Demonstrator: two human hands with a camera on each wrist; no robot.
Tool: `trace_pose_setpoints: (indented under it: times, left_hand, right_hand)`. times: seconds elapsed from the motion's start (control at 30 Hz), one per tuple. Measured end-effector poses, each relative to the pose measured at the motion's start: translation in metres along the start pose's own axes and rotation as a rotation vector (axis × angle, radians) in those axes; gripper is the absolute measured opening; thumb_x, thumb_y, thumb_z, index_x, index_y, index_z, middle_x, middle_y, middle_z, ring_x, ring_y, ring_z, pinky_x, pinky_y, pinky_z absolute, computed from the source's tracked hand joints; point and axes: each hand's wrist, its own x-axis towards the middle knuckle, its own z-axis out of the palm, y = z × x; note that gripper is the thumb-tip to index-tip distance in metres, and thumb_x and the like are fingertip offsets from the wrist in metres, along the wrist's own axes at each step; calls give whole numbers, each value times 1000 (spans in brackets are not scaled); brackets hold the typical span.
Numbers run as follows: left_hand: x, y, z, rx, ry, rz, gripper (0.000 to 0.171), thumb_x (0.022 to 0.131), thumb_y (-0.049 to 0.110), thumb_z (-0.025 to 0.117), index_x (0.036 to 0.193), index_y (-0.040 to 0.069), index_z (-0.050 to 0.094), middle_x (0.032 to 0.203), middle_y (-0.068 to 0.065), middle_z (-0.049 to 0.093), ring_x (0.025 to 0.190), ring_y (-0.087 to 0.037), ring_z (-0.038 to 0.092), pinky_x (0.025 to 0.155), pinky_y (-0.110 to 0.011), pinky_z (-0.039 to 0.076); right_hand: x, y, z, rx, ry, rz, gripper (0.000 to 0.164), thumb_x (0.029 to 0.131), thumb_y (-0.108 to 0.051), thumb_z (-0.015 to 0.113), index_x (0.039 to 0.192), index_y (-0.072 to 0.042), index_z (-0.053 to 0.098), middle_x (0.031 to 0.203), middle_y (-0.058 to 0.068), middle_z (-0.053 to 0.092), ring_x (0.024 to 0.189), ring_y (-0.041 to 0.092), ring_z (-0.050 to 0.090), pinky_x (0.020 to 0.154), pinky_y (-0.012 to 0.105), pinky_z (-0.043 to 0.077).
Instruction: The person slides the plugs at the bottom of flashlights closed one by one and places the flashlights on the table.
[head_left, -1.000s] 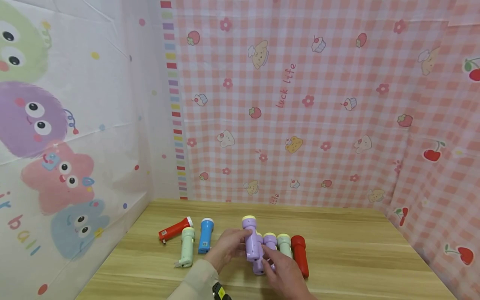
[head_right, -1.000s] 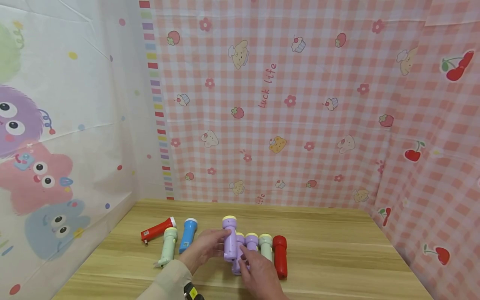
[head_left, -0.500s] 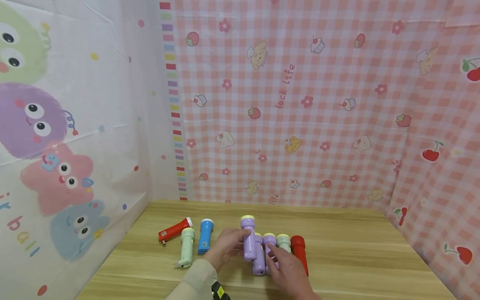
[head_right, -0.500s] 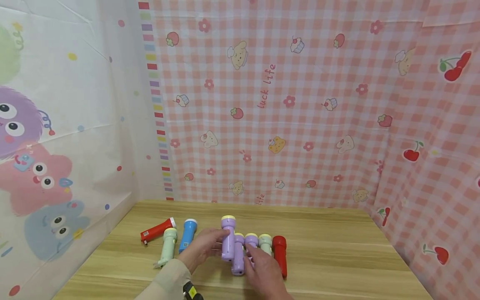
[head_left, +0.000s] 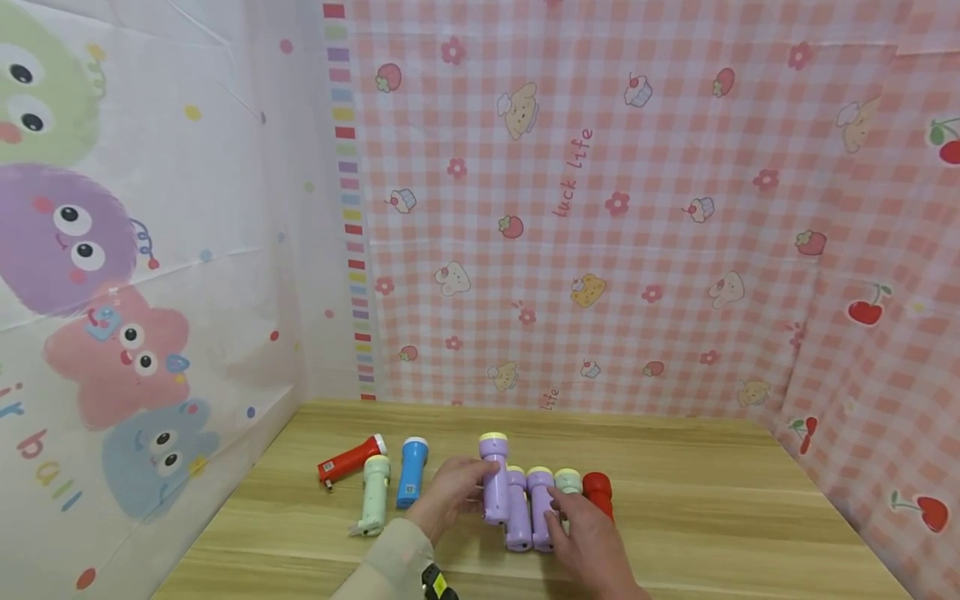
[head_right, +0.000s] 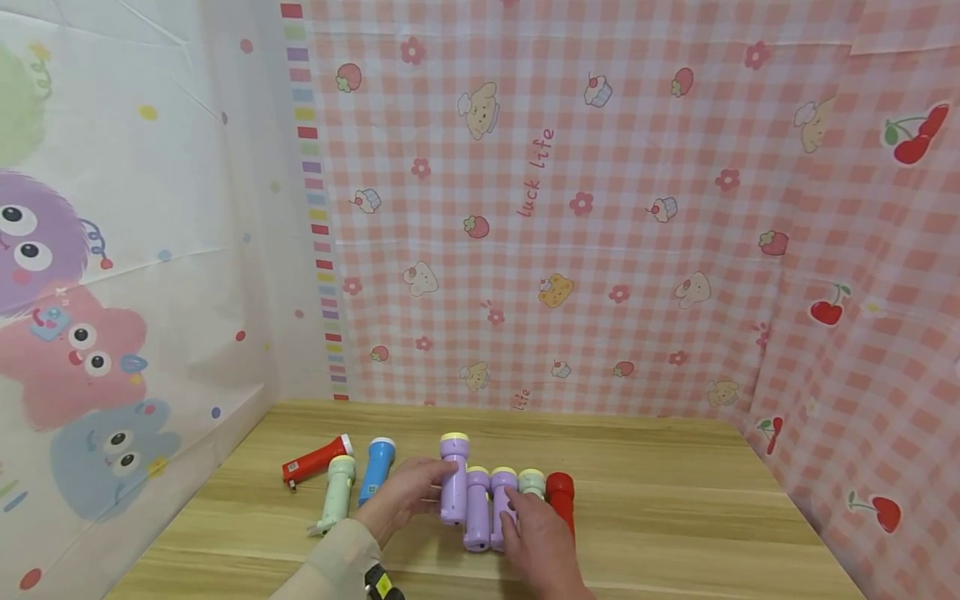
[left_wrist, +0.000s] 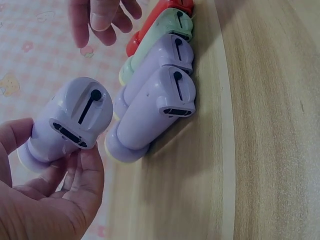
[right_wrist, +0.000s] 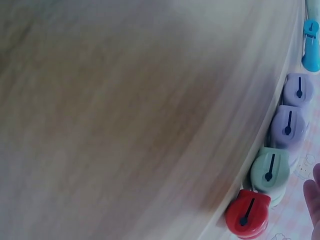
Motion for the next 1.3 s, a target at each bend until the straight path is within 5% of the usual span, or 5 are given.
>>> trace_pose_setpoints:
  times: [0.4,0.87,1.3]
  left_hand:
    - [-1,0,-1,16,2,-4,44,93,20,63,116,-17,58,98,-16,67,84,-23,66,76,-41,57]
    - [-1,-2,-3,4,41,-22,51,92,21,66,122,-18,54,100,-18,67,85,-24,66,78,-43,57]
    - [0,-4,-4,11,78,-48,46,91,20,67,120,-15,55,99,-16,66,83,-23,63,69,-34,54]
  right_hand:
    - [0,14,-5,-22,-23,85,26,84,-15,75,109,-5,71,88,2,66,78,22,65,63,39,52]
    - [0,30,-14,-44,-114,216,29,89,-13,70,115,-2,69,106,14,68,99,34,65,82,51,52]
    - [-4,44,-18,-71,-126,279,22,87,-14,70,107,-3,71,95,12,65,86,34,64,71,51,51]
